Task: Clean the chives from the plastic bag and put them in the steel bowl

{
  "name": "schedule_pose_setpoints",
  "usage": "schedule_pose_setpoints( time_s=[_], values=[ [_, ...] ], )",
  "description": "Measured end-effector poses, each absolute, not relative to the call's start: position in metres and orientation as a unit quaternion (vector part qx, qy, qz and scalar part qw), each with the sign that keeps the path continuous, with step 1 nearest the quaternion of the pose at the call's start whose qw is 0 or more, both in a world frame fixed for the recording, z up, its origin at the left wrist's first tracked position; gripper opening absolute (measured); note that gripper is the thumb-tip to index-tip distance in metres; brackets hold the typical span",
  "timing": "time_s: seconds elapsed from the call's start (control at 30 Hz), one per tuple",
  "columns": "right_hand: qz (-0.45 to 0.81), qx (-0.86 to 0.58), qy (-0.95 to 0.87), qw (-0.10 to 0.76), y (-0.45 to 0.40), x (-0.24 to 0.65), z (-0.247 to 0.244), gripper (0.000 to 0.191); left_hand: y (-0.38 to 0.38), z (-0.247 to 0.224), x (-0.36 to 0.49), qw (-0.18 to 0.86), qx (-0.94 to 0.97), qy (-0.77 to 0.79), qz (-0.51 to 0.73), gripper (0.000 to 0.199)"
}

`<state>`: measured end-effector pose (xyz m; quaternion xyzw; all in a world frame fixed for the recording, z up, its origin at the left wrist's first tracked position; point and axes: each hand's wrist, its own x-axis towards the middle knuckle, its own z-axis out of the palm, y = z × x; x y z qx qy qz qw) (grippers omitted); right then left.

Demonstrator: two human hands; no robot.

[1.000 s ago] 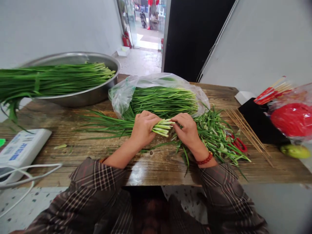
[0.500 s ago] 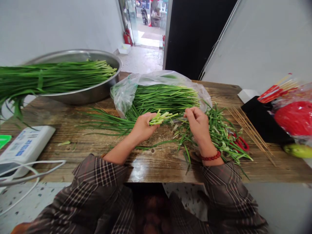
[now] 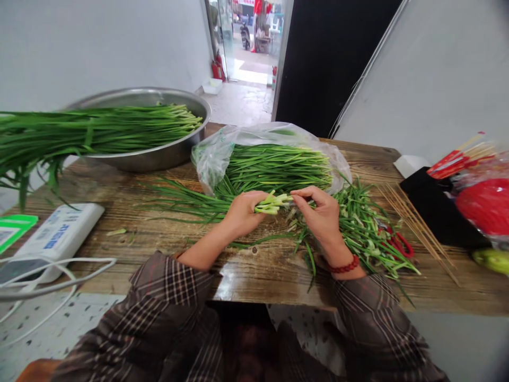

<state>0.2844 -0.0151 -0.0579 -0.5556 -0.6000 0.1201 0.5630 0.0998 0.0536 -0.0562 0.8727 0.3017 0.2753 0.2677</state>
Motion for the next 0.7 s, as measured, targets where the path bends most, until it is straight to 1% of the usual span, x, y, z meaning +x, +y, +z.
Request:
schedule_pose_setpoints(
  time_s=[0.1,0.23,0.3,0.37,0.43,0.47,0.6,0.63,0.7],
  values=[
    [0.113,-0.534,-0.633,0.549,-0.015,0.282,-0.061,0.013,0.053,-0.060,0.101,0.259,0.891,0.276,0.252,0.019],
    [0.175,-0.520,-0.663,0.509,-0.015,0.290,-0.062,0.022,0.049,-0.061,0.102,0.164,0.914,0.288,0.234,0.024],
    [0.204,-0.522,-0.643,0.522,-0.016,0.294,-0.060,0.030,0.047,-0.060,0.103,0.113,0.924,0.299,0.211,0.026],
    [0.215,-0.512,-0.608,0.567,-0.017,0.293,-0.057,0.046,0.043,-0.059,0.104,0.080,0.934,0.302,0.174,0.030],
    [0.210,-0.500,-0.587,0.601,-0.020,0.285,-0.054,0.057,0.040,-0.058,0.105,0.073,0.941,0.299,0.144,0.033],
    [0.206,-0.495,-0.595,0.599,-0.022,0.279,-0.053,0.060,0.038,-0.058,0.106,0.075,0.942,0.296,0.136,0.033],
    [0.234,-0.472,-0.679,0.511,-0.032,0.256,-0.053,0.068,0.035,-0.059,0.106,0.077,0.942,0.296,0.136,0.027],
    [0.242,-0.471,-0.674,0.516,-0.035,0.254,-0.054,0.069,0.034,-0.059,0.105,0.075,0.942,0.296,0.138,0.025],
    [0.243,-0.480,-0.619,0.571,-0.043,0.256,-0.059,0.068,0.033,-0.058,0.103,0.076,0.940,0.295,0.152,0.025]
  ],
)
